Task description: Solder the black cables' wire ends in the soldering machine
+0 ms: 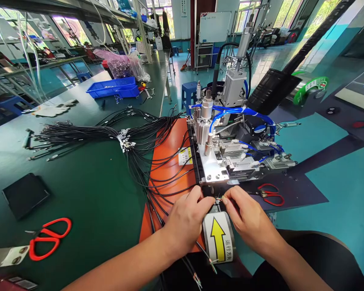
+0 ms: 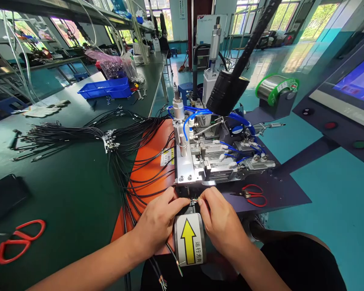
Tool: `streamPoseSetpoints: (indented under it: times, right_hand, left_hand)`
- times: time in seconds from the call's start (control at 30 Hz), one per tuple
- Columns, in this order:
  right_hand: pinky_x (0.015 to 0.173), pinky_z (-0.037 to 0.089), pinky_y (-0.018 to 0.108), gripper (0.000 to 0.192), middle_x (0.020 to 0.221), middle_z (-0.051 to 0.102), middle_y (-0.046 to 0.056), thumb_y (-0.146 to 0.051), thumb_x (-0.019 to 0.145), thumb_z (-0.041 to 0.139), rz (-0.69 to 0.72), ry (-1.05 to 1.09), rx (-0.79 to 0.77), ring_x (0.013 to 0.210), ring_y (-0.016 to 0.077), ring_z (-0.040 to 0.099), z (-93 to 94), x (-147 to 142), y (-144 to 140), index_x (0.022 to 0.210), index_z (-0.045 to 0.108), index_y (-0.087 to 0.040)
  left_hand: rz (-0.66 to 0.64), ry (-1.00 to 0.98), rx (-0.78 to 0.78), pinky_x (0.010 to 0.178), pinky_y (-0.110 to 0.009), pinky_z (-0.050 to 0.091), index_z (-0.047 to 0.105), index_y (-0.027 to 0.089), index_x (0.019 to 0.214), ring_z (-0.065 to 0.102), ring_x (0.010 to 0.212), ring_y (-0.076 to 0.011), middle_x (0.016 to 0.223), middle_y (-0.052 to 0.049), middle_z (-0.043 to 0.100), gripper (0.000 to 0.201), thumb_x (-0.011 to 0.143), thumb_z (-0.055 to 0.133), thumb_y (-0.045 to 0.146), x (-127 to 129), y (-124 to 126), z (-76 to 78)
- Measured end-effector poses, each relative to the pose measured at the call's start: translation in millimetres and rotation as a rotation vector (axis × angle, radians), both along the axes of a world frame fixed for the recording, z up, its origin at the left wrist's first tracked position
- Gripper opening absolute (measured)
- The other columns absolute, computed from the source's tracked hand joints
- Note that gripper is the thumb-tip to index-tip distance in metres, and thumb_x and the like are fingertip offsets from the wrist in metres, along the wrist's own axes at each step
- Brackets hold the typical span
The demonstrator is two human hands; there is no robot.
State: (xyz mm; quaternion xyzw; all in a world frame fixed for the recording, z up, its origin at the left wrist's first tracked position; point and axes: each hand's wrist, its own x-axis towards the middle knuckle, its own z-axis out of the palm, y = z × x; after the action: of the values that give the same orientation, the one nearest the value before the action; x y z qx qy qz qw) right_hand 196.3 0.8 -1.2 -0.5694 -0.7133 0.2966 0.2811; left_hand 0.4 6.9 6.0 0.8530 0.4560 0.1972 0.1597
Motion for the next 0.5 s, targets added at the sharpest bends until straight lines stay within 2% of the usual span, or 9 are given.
streamPoseSetpoints:
  times: [0.13,0.23,0.3,0.5]
  right_hand:
    - [0.068,0.041,0.032,0.025,0.085,0.054,0.001,-0.035,0.103,0.04,-0.017,0.026,0.005,0.077,0.017,0.052,-2.9,2.4,-1.2,0.087,0.053,-0.022]
    - [0.078,0.043,0.031,0.015,0.1,0.058,0.001,-0.032,0.104,0.044,-0.017,0.025,0.084,0.091,0.0171,0.056,-2.5,1.8,0.0,0.105,0.057,-0.025]
    - [0.085,0.043,0.03,0.016,0.107,0.059,0.001,-0.028,0.104,0.044,0.001,0.044,0.123,0.099,0.0169,0.057,-1.7,-0.9,1.6,0.112,0.057,-0.026]
    - [0.075,0.043,0.03,0.016,0.09,0.058,0.001,-0.028,0.102,0.047,-0.032,0.086,0.129,0.084,0.0168,0.055,-1.0,-6.4,4.5,0.092,0.058,-0.022]
  left_hand:
    - [-0.006,-0.001,-0.005,0.068,-0.032,0.05,0.065,0.022,0.108,0.055,0.08,-0.0192,0.093,-0.004,0.052,0.021,0.092,0.053,0.016,0.4,-0.6,-0.2]
    - [-0.008,0.001,0.002,0.069,-0.032,0.05,0.065,0.022,0.107,0.055,0.08,-0.019,0.092,-0.004,0.052,0.021,0.092,0.052,0.015,0.8,-0.8,-0.2]
    - [0.0,0.0,0.008,0.069,-0.032,0.049,0.065,0.022,0.106,0.055,0.081,-0.019,0.093,-0.004,0.052,0.021,0.092,0.051,0.015,1.0,-0.7,-0.3]
    - [0.007,0.012,-0.014,0.073,-0.035,0.051,0.065,0.023,0.109,0.056,0.085,-0.0205,0.095,-0.005,0.053,0.022,0.094,0.05,0.017,1.0,0.0,-1.5]
